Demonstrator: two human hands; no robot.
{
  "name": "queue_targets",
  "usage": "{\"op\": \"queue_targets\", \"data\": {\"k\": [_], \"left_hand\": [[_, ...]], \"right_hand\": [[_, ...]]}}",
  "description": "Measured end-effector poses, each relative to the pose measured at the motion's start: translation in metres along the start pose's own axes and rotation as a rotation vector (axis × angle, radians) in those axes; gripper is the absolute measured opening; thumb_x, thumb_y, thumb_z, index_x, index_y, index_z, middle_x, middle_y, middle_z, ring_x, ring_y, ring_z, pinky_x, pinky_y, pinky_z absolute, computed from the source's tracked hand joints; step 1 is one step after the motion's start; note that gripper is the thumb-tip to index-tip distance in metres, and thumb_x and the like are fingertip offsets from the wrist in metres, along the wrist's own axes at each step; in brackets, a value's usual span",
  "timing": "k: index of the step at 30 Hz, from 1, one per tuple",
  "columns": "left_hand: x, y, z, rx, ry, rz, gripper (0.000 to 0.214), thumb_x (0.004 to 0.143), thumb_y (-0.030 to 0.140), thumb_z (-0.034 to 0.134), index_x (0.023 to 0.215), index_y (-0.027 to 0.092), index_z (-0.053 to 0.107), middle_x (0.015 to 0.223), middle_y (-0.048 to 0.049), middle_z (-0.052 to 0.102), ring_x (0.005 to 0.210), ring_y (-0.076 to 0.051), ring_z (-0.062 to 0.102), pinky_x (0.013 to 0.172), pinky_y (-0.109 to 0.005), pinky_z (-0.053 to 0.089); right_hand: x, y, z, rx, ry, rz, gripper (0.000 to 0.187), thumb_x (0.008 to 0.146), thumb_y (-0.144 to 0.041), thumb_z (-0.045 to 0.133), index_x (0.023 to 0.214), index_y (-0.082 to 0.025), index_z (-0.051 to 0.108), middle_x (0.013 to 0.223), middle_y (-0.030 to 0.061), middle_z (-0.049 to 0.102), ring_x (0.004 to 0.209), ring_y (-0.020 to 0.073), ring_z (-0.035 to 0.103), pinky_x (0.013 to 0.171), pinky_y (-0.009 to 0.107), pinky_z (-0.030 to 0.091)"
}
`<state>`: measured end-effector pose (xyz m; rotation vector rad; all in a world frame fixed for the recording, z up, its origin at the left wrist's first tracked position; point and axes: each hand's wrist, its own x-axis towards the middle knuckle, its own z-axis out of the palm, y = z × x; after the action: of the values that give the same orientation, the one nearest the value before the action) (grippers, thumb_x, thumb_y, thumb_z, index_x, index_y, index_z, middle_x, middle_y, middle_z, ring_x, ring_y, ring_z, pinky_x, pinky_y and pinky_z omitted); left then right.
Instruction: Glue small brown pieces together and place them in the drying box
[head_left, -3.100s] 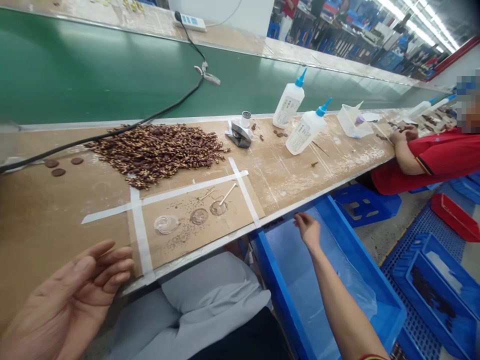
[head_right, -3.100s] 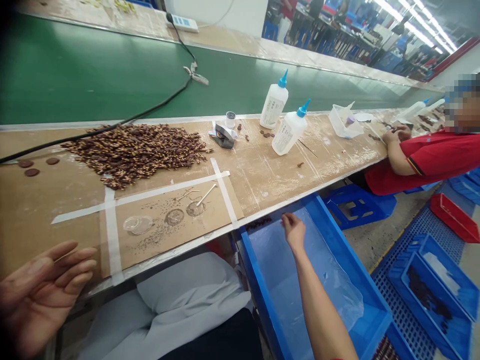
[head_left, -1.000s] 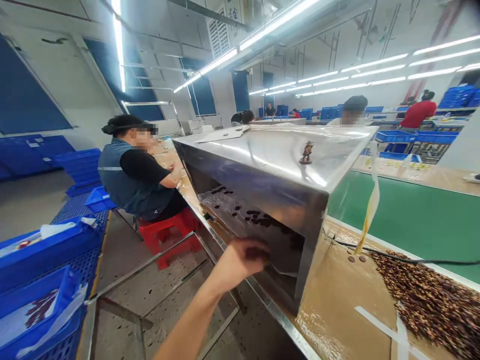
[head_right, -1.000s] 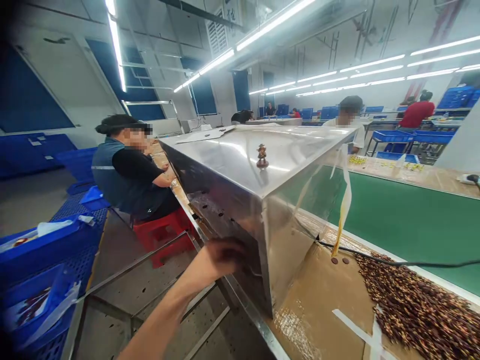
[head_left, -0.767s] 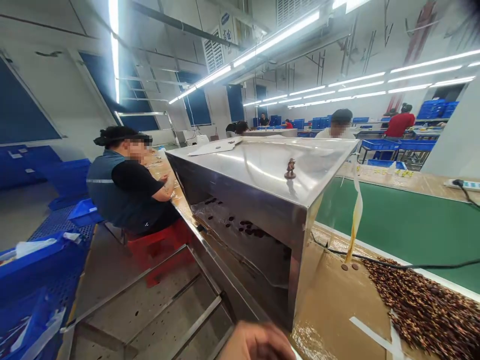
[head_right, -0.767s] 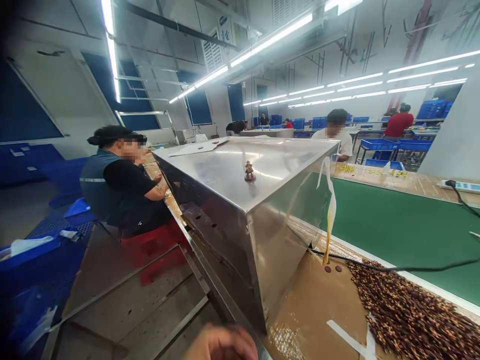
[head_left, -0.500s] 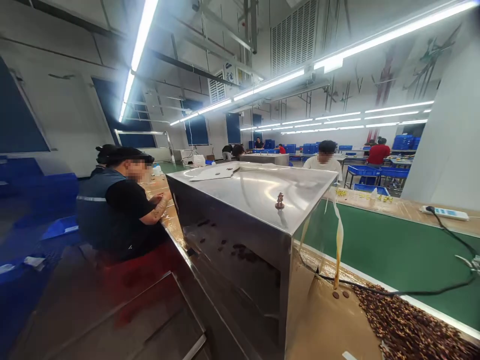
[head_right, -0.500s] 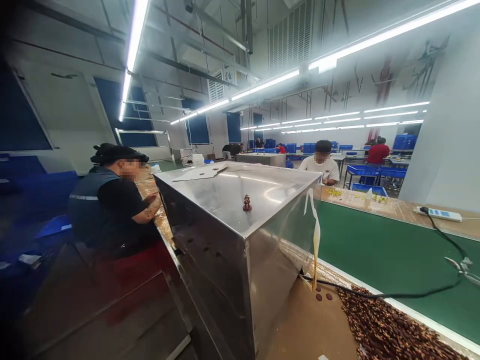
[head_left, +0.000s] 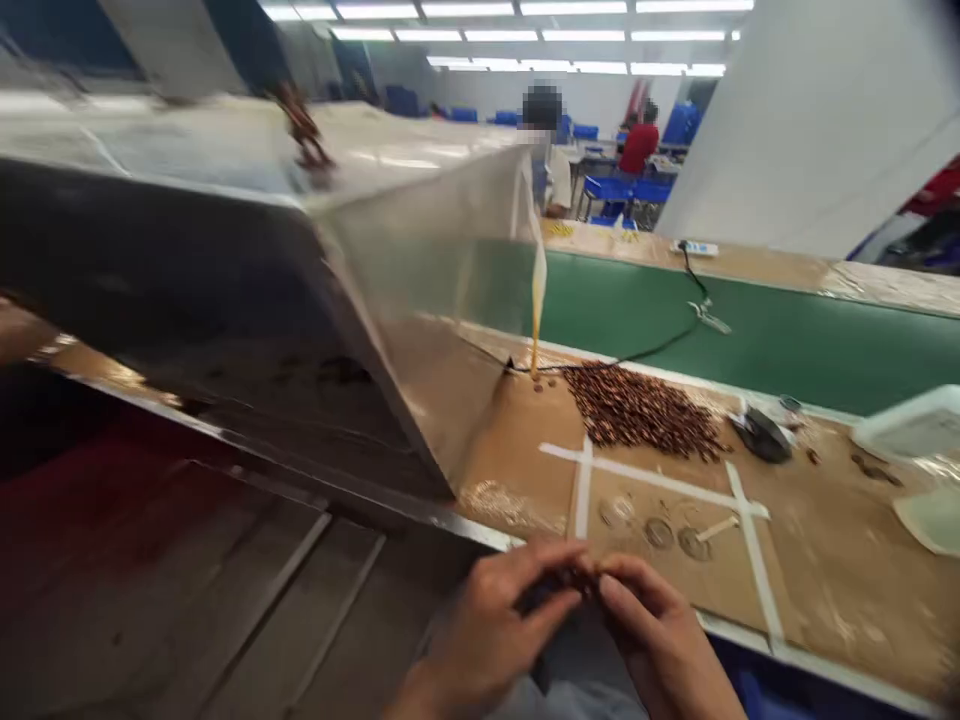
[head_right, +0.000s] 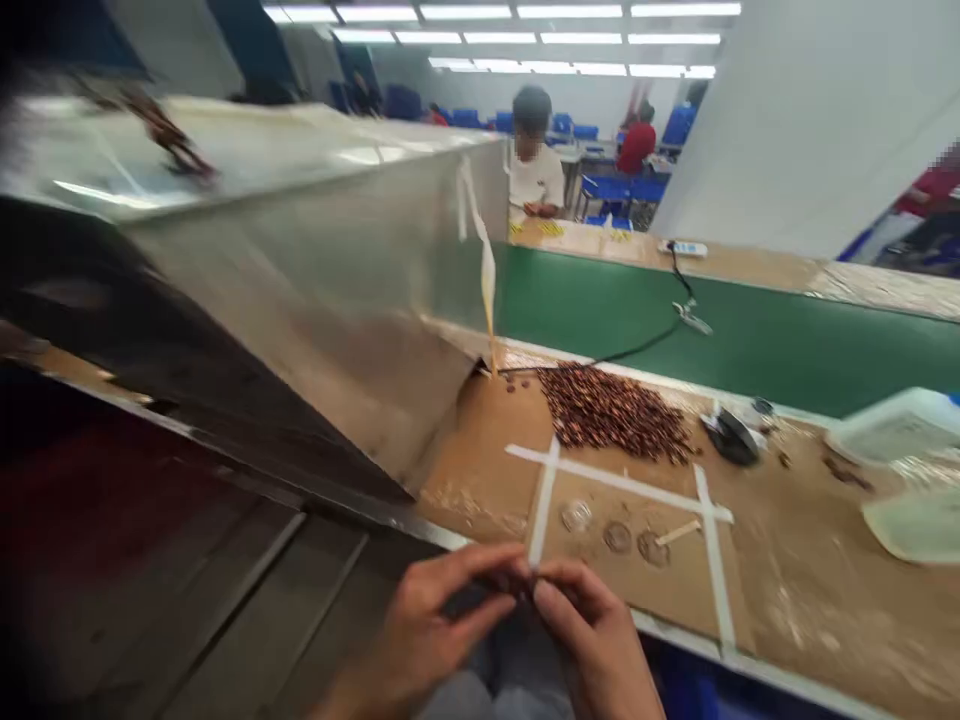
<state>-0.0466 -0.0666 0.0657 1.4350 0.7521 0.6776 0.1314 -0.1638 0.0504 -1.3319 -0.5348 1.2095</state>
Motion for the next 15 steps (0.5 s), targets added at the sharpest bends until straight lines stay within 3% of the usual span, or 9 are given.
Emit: {"op": "queue_targets", "data": {"k": [3, 5, 15], "left_hand": [[0.004, -0.018, 0.004, -0.222, 0.019, -0.048, 0.033, 0.094, 0.032, 0.098, 0.127, 0.032, 0.093, 0.121, -0.0085, 0.089, 0.109, -0.029, 0.084, 0.106, -0.044, 0.067], [0.008, -0.024, 0.003, -0.352, -0.021, -0.043, 0.026, 0.093, 0.030, 0.101, 0.118, 0.029, 0.096, 0.119, -0.0089, 0.085, 0.107, -0.026, 0.083, 0.100, -0.036, 0.067], [0.020, -0.038, 0.004, -0.451, -0.176, 0.027, 0.020, 0.099, 0.039, 0.097, 0.118, 0.031, 0.098, 0.121, -0.0102, 0.073, 0.105, -0.023, 0.074, 0.095, -0.034, 0.064]], "right_hand": [[0.005, 0.003, -0.007, 0.216, -0.048, 0.136, 0.044, 0.079, -0.058, 0.111, 0.102, -0.027, 0.091, 0.097, 0.0057, 0.080, 0.088, 0.0198, 0.070, 0.092, 0.035, 0.065], [0.007, 0.000, -0.006, 0.289, -0.066, 0.167, 0.043, 0.077, -0.052, 0.113, 0.101, -0.024, 0.091, 0.092, 0.0042, 0.078, 0.083, 0.0161, 0.065, 0.084, 0.028, 0.060], [0.005, -0.011, -0.006, 0.279, -0.061, 0.195, 0.045, 0.077, -0.052, 0.115, 0.100, -0.020, 0.091, 0.088, 0.0040, 0.078, 0.081, 0.0140, 0.064, 0.080, 0.025, 0.057]]}}
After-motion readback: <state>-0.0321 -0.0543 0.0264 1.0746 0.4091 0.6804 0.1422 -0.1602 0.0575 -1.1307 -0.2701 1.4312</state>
